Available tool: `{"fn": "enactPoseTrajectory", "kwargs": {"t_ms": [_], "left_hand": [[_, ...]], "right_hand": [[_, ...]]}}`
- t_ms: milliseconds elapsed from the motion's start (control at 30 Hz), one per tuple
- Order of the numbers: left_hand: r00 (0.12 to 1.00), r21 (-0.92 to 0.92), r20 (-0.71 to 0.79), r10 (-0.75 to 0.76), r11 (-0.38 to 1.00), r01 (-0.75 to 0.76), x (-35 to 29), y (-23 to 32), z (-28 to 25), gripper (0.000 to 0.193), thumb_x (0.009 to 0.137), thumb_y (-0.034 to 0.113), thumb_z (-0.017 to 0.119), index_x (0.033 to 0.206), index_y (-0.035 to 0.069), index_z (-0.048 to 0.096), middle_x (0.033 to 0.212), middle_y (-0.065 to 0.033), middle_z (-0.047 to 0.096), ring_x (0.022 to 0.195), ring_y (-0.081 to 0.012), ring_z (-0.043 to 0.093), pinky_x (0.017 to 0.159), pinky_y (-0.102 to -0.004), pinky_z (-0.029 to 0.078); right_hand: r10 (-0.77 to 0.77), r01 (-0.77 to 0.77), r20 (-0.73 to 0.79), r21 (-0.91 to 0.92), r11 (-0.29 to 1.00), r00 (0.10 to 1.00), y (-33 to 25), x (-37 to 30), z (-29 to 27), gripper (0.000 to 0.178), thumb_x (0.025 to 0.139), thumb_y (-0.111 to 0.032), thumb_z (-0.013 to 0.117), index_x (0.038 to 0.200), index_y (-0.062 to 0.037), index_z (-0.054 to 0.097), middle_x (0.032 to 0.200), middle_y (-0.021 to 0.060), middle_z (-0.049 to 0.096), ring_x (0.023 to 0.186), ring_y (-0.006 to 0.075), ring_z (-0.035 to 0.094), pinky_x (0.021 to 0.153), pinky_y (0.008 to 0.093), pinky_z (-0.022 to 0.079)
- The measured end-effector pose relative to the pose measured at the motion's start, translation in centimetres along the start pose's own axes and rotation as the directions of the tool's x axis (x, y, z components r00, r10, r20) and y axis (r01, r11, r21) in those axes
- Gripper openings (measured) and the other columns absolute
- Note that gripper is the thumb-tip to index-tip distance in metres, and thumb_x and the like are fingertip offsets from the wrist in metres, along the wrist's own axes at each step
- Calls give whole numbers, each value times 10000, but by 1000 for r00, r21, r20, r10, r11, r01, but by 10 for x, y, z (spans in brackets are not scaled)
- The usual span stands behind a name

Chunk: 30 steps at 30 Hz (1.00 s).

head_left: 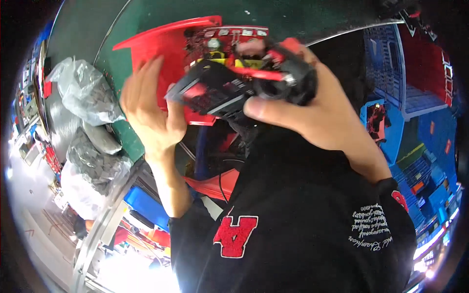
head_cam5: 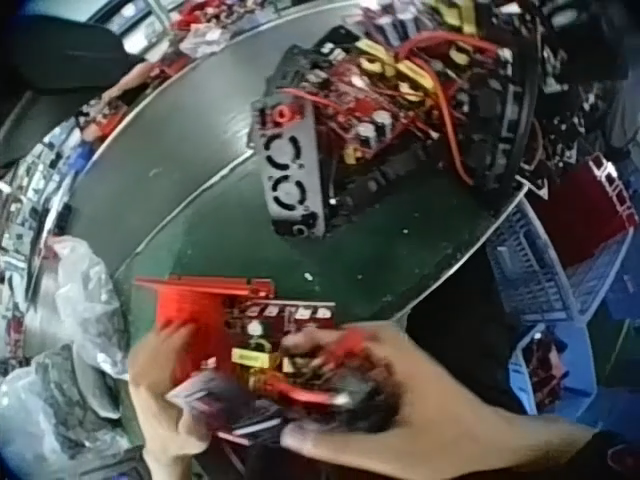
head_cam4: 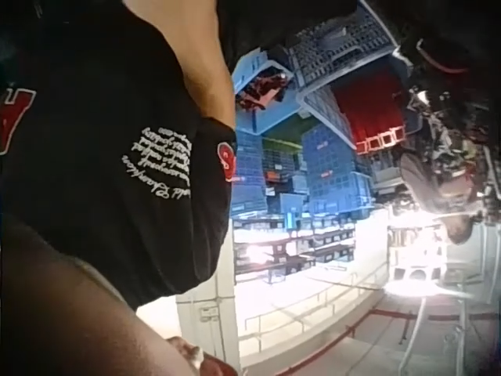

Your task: Assembling electronic circuit boards into red plastic components and placing them in bins.

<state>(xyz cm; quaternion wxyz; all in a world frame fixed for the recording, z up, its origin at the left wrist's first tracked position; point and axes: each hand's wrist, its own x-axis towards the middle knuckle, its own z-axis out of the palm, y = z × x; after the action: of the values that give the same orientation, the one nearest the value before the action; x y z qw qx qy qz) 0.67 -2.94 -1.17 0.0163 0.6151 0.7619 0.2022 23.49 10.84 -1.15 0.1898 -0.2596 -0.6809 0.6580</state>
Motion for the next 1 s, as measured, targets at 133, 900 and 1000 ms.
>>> {"fn": "enactPoseTrajectory", "kwargs": {"t_ms": [133, 900, 1000], "left_hand": [[927, 335, -329, -182, 895, 295, -21, 20, 9, 477, 834, 374, 579, 1186, 59, 650, 1170, -175, 638, 1133, -408, 536, 1024, -507, 322], [151, -430, 82, -985, 102, 897, -63, 55, -28, 869, 912, 551, 559, 1288, -169, 251, 766, -266, 624, 706, -412, 658, 667, -445, 542], [351, -574, 777, -523, -358, 736, -66, 59, -12, 959, 909, 734, 217, 1337, -107, 387, 1026, -308, 652, 835, -379, 680, 739, -423, 559]], "right_hand": [[242, -252, 75, 198, 947, 967, -13, 7, -13, 304, 836, -242, 742, 1065, -51, 683, 789, 3, 647, 720, 87, 565, 681, 270, 457], [76, -69, 43, -155, 986, 996, -32, 94, 53, 653, 797, -382, 742, 1222, 65, 528, 1096, 203, 642, 1000, 246, 628, 885, 359, 475], [-105, 94, -82, -130, 987, 991, -7, 86, 48, 693, 799, -341, 754, 1280, 66, 468, 1182, 211, 599, 1073, 253, 600, 939, 361, 457]]}}
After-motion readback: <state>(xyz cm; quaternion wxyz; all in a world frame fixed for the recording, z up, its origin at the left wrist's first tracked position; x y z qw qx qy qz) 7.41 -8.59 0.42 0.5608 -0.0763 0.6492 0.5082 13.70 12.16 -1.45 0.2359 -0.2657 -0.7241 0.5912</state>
